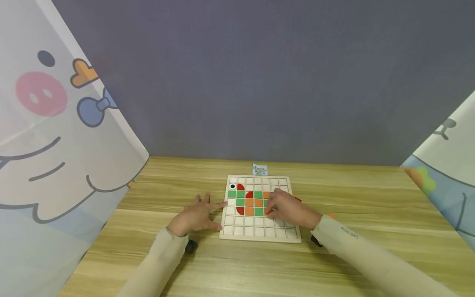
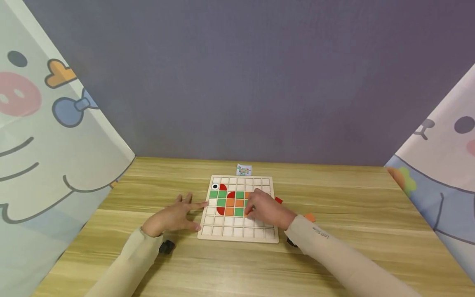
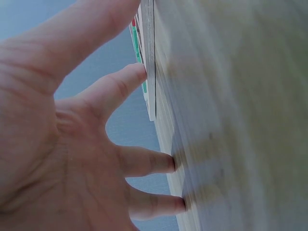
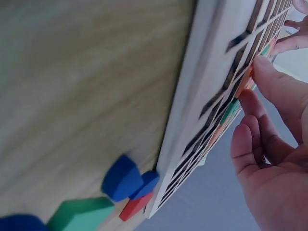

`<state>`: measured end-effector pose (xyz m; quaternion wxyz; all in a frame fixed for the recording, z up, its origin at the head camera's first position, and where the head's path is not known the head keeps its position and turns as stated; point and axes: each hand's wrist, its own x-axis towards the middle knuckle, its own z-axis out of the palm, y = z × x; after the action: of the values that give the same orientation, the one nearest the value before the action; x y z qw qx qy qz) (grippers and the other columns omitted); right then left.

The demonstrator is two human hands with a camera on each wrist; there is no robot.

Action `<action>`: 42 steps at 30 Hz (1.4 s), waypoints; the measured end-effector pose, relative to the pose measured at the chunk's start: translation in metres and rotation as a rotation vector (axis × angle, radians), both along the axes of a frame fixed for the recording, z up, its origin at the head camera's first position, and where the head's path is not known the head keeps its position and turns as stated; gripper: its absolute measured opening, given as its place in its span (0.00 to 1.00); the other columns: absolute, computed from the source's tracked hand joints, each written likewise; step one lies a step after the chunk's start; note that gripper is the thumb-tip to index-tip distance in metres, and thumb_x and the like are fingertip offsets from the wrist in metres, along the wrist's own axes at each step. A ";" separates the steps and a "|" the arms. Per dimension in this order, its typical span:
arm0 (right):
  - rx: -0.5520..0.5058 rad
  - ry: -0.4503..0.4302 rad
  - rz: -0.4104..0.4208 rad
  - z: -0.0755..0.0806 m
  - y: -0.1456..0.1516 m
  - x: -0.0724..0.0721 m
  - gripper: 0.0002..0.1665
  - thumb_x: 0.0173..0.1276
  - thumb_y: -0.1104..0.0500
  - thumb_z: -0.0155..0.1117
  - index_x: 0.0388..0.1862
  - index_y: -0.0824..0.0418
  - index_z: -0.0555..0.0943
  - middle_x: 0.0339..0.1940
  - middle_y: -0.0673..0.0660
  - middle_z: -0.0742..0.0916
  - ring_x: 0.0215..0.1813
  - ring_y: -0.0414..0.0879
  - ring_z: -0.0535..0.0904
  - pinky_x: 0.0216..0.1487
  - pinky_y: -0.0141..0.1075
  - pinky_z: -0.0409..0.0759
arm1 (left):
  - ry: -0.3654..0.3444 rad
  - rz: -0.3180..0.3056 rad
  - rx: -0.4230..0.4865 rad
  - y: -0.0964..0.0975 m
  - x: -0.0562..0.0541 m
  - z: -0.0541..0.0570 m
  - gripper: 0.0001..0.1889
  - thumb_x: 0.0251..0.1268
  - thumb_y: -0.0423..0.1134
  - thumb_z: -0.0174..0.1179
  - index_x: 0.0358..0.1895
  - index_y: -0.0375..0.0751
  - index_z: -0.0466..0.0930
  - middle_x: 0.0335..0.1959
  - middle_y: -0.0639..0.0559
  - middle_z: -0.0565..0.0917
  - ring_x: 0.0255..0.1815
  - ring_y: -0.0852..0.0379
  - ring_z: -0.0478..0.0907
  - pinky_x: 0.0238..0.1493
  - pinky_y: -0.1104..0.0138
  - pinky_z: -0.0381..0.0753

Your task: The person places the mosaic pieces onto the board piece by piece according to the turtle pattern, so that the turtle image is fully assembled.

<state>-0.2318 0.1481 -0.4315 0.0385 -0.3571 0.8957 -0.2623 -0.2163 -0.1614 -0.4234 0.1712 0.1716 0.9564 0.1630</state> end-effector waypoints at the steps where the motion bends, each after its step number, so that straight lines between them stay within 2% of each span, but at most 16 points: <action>1: -0.005 0.018 0.012 0.000 0.001 0.000 0.06 0.53 0.63 0.74 0.30 0.53 0.88 0.32 0.44 0.80 0.37 0.41 0.70 0.37 0.32 0.74 | 0.000 0.000 0.003 0.000 0.000 0.000 0.39 0.49 0.55 0.70 0.68 0.66 0.66 0.71 0.27 0.48 0.68 0.22 0.40 0.48 0.23 0.46; 7: -0.013 0.123 0.089 0.000 0.011 -0.002 0.10 0.54 0.66 0.73 0.34 0.53 0.88 0.36 0.44 0.81 0.39 0.39 0.69 0.39 0.32 0.75 | 0.004 0.000 0.011 0.000 0.000 0.000 0.39 0.49 0.55 0.70 0.68 0.66 0.66 0.71 0.27 0.48 0.68 0.22 0.40 0.48 0.23 0.46; 10: -0.025 0.159 0.090 0.005 0.023 -0.004 0.12 0.55 0.68 0.71 0.36 0.54 0.87 0.38 0.45 0.81 0.41 0.40 0.70 0.42 0.34 0.75 | 0.006 -0.003 0.007 0.000 0.000 0.001 0.39 0.49 0.55 0.70 0.68 0.65 0.66 0.71 0.27 0.48 0.68 0.22 0.40 0.48 0.23 0.46; 12: -0.032 0.168 0.061 0.010 0.033 -0.004 0.12 0.55 0.69 0.71 0.37 0.55 0.86 0.39 0.46 0.80 0.41 0.42 0.71 0.41 0.36 0.76 | 0.006 -0.005 0.003 -0.001 0.000 0.001 0.39 0.49 0.55 0.70 0.68 0.65 0.66 0.71 0.27 0.48 0.68 0.22 0.40 0.48 0.23 0.46; 14: -0.028 0.154 0.018 0.017 0.045 -0.003 0.12 0.56 0.69 0.70 0.38 0.56 0.86 0.39 0.46 0.80 0.41 0.45 0.73 0.41 0.38 0.77 | 0.008 -0.008 0.001 0.000 0.000 0.001 0.39 0.49 0.55 0.70 0.68 0.65 0.66 0.71 0.26 0.49 0.68 0.21 0.40 0.48 0.23 0.45; 17: -0.005 0.090 -0.076 0.024 0.065 0.001 0.11 0.59 0.67 0.69 0.40 0.56 0.85 0.42 0.46 0.79 0.44 0.45 0.73 0.42 0.40 0.77 | 0.010 -0.011 0.003 0.000 0.000 0.001 0.39 0.49 0.55 0.70 0.68 0.64 0.66 0.71 0.26 0.49 0.67 0.21 0.40 0.47 0.23 0.45; 21: 0.019 0.049 -0.145 0.025 0.090 0.006 0.12 0.60 0.64 0.69 0.44 0.55 0.85 0.47 0.47 0.80 0.50 0.46 0.74 0.47 0.43 0.77 | 0.014 -0.015 0.015 -0.001 0.001 0.001 0.38 0.49 0.55 0.70 0.68 0.64 0.67 0.71 0.26 0.49 0.67 0.20 0.40 0.47 0.23 0.45; 25: 0.040 0.047 -0.124 0.018 0.112 0.010 0.18 0.60 0.64 0.69 0.51 0.58 0.83 0.54 0.55 0.81 0.54 0.53 0.74 0.48 0.46 0.77 | 0.014 -0.016 0.023 -0.002 0.001 0.001 0.38 0.49 0.54 0.70 0.68 0.63 0.67 0.70 0.25 0.49 0.67 0.20 0.40 0.47 0.22 0.45; 30: 0.084 -0.010 -0.066 0.004 0.122 0.009 0.22 0.65 0.64 0.64 0.58 0.58 0.79 0.59 0.55 0.79 0.56 0.51 0.73 0.50 0.43 0.76 | 0.011 -0.012 0.028 -0.003 0.002 0.001 0.38 0.49 0.54 0.70 0.68 0.63 0.67 0.71 0.25 0.48 0.67 0.20 0.40 0.47 0.22 0.44; 34: 0.118 0.010 -0.023 -0.002 0.117 0.004 0.22 0.69 0.67 0.57 0.62 0.59 0.76 0.58 0.53 0.79 0.52 0.46 0.71 0.47 0.40 0.75 | 0.007 -0.010 0.031 -0.003 0.002 -0.001 0.38 0.49 0.54 0.70 0.68 0.64 0.67 0.71 0.26 0.48 0.67 0.21 0.40 0.47 0.22 0.44; 37: 0.119 0.020 -0.014 -0.003 0.115 0.000 0.23 0.69 0.68 0.57 0.62 0.63 0.75 0.54 0.54 0.79 0.47 0.45 0.69 0.42 0.39 0.73 | 0.007 -0.010 0.029 -0.004 0.001 -0.001 0.38 0.49 0.55 0.70 0.68 0.64 0.67 0.71 0.26 0.48 0.67 0.21 0.40 0.47 0.22 0.44; 42: 0.127 -0.046 -0.118 -0.003 0.122 -0.005 0.24 0.68 0.64 0.60 0.62 0.70 0.73 0.41 0.49 0.77 0.38 0.43 0.66 0.34 0.34 0.69 | 0.004 -0.008 0.031 -0.004 0.000 -0.002 0.39 0.49 0.55 0.70 0.68 0.64 0.66 0.71 0.26 0.47 0.68 0.21 0.39 0.47 0.22 0.44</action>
<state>-0.2373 0.2704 -0.4341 0.0661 -0.2944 0.9288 -0.2151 -0.2159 -0.1650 -0.4254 0.1673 0.1785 0.9534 0.1767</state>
